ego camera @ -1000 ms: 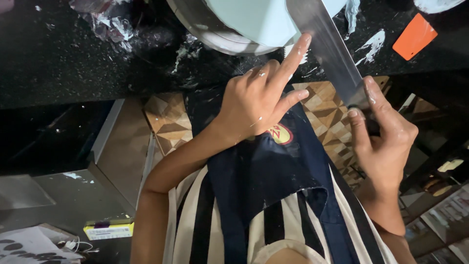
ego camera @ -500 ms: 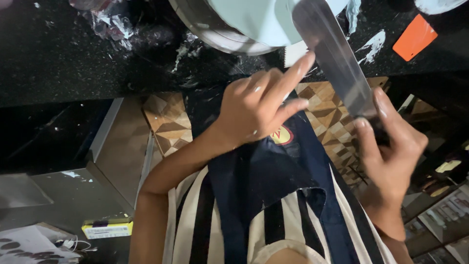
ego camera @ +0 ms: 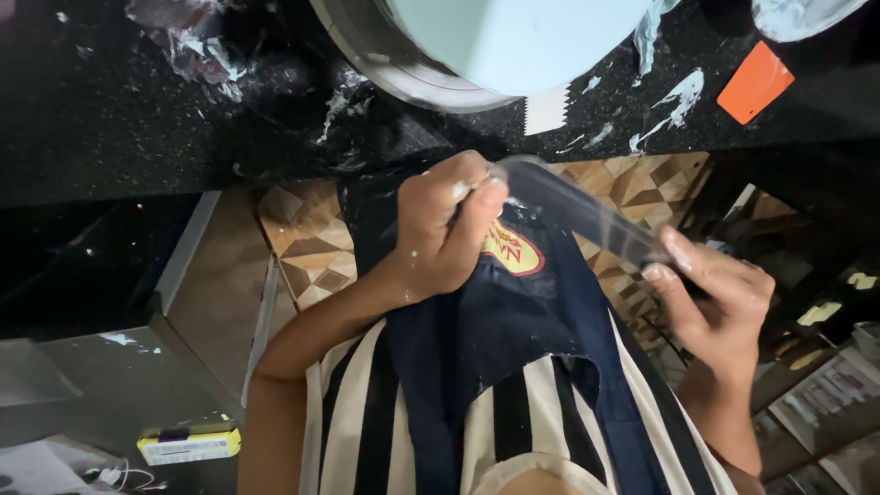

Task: The recorder uses a palette knife to scrape icing from the sides of a cake and then cleans the knife with a plastic scraper.

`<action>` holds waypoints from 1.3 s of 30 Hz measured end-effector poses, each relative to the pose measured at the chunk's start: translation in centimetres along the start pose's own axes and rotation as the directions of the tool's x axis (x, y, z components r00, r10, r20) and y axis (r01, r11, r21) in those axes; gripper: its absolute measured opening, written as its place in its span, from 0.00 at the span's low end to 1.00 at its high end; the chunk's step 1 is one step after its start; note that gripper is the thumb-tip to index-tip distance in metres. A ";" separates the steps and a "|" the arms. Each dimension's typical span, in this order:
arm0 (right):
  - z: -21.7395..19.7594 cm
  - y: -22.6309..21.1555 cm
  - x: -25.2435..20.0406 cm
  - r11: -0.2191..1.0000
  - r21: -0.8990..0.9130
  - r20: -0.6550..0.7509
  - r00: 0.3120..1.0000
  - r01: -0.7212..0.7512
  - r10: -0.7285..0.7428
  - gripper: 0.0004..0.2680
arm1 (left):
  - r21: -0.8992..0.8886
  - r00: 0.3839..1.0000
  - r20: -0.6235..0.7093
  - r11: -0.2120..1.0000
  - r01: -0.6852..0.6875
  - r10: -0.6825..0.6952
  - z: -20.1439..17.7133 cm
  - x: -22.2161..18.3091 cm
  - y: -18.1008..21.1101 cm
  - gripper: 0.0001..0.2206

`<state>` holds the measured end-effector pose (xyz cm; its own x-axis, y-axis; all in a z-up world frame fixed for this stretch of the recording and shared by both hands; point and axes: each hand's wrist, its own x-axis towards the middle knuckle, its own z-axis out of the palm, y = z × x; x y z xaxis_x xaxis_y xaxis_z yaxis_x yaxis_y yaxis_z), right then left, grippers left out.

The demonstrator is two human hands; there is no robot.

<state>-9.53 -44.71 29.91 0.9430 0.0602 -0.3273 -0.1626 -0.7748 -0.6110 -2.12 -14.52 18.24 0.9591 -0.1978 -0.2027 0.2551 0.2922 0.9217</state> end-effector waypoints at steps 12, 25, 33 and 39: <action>1.6 -5.2 7.9 0.931 -0.294 -0.129 0.974 -0.214 0.184 0.19 | 0.737 0.916 0.271 0.548 -0.395 0.295 1.5 4.1 1.4 0.35; 1.8 -6.5 9.7 0.958 -0.287 -0.071 0.997 0.019 -0.041 0.18 | 0.801 0.942 0.209 0.506 -0.319 0.263 1.8 4.2 0.2 0.41; 1.8 -7.0 10.0 0.954 -0.299 -0.073 0.997 -0.013 -0.009 0.19 | 0.809 0.939 0.212 0.490 -0.325 0.272 1.7 4.4 0.1 0.38; 1.9 -7.8 10.5 0.948 -0.316 -0.076 0.997 -0.042 0.019 0.18 | 0.790 0.941 0.198 0.524 -0.319 0.275 1.7 4.3 -0.1 0.38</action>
<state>1.12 -36.88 29.88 0.9591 -0.0025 -0.2831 -0.1021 -0.9358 -0.3376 1.79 -16.99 17.83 0.9482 -0.2906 0.1285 -0.2698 -0.5226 0.8088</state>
